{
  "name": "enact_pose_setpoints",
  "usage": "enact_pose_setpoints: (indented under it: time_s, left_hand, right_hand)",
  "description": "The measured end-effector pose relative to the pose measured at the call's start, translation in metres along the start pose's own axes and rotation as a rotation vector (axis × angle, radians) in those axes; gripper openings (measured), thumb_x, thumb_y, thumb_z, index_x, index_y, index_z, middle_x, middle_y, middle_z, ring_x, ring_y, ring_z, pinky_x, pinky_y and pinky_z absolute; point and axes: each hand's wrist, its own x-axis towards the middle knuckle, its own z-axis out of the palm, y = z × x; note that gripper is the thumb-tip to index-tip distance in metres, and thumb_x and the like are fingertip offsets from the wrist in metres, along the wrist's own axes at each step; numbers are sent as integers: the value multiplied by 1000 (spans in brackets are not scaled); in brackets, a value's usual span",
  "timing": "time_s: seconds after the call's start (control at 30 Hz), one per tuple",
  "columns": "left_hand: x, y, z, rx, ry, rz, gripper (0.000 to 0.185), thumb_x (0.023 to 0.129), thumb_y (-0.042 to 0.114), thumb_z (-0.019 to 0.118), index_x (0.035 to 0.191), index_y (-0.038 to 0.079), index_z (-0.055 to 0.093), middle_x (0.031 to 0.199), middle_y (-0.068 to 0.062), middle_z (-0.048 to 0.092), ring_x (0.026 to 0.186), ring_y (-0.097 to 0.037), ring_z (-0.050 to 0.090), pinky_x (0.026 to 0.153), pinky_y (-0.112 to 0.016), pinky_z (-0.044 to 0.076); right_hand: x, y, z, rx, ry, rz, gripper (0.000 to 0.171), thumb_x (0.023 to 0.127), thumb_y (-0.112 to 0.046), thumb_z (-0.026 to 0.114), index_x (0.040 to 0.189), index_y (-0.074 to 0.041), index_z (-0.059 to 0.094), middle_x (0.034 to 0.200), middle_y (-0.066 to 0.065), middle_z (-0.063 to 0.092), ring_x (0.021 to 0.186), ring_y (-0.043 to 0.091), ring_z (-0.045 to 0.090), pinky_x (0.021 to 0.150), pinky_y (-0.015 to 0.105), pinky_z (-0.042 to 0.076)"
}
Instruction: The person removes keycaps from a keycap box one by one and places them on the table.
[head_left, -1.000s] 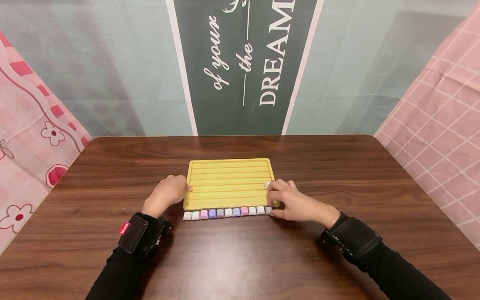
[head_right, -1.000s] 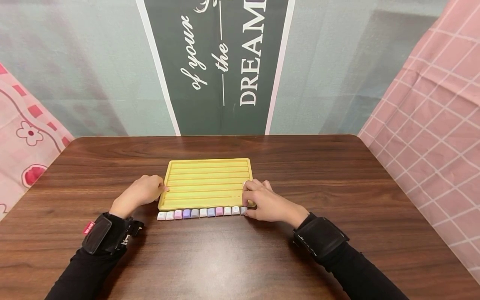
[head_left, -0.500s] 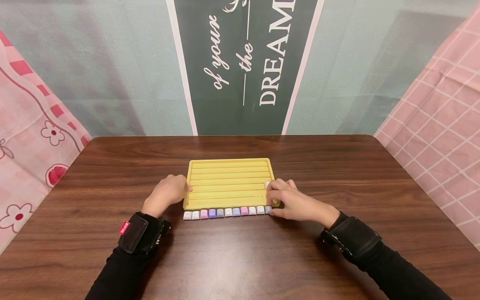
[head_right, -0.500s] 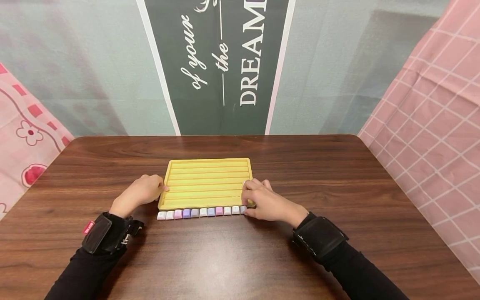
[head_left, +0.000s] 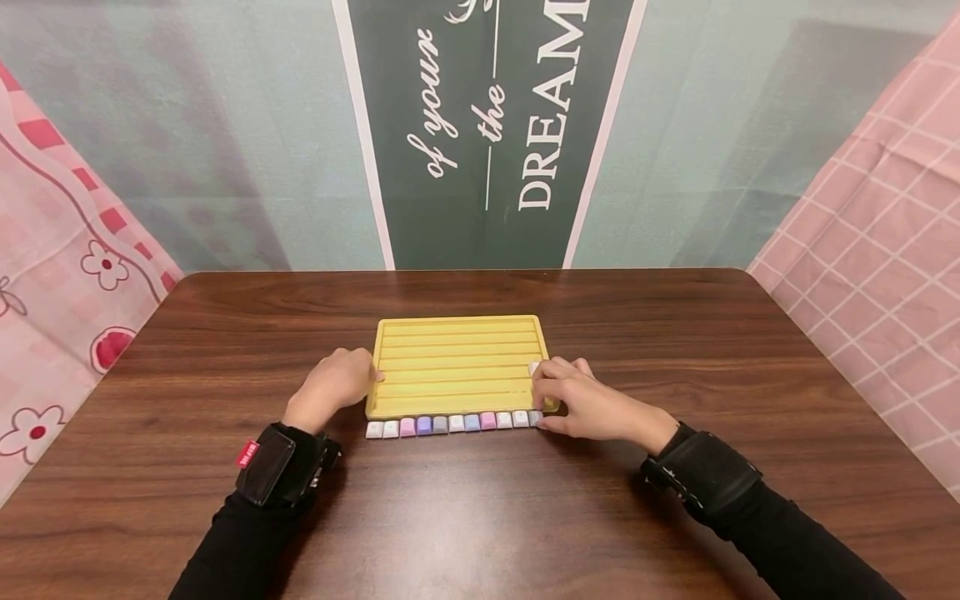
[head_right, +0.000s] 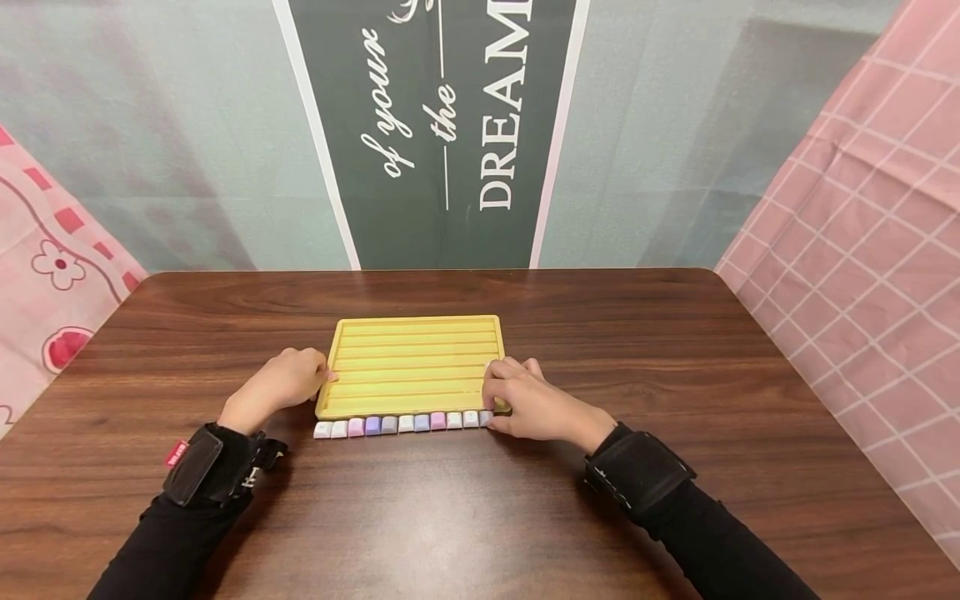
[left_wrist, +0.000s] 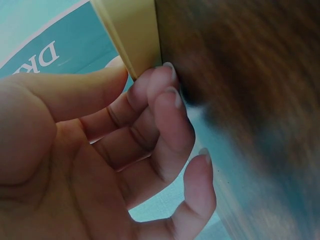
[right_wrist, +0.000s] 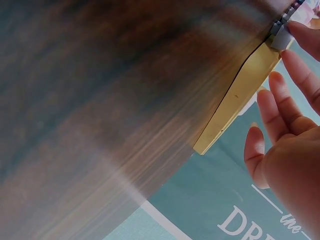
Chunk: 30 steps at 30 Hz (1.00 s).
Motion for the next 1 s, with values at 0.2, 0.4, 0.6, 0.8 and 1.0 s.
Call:
enact_pose_setpoints:
  time_s: [0.2,0.4,0.6,0.8,1.0]
  left_hand:
    - [0,0,0,-2,-4,0,23,98,20,48,93,-1,58,64,-5,34,56,-18,36,53,-29,30]
    - [-1,0,-1,5,-1,6,22,97,19,49,92,0,58,65,-5,36,58,-20,40,54,-30,31]
    - [0,0,-1,8,-10,-3,23,97,19,48,94,-1,58,65,-5,37,60,-20,42,55,-30,32]
    - [0,-1,0,7,-4,6,23,97,19,48,89,0,58,65,-5,36,60,-21,41,56,-31,32]
    - [0,-1,-1,10,-7,6,23,97,20,48,89,1,58,65,-5,37,61,-21,42,57,-31,33]
  right_hand:
    - [0,0,0,3,4,-1,17,77,-13,75,76,-16,58,93,-5,47,97,16,44,74,35,23]
    - [0,0,-1,2,10,9,18,77,-15,75,76,-17,57,93,-6,47,98,15,44,74,35,23]
    - [-1,0,-3,13,16,8,18,77,-17,75,77,-17,57,93,-6,47,97,15,45,73,34,22]
    - [0,1,-7,2,28,12,15,78,-15,74,81,-15,59,95,-5,49,96,15,46,72,33,24]
    - [3,3,-11,11,47,60,13,79,-13,73,84,-13,61,94,-5,51,97,17,47,72,34,25]
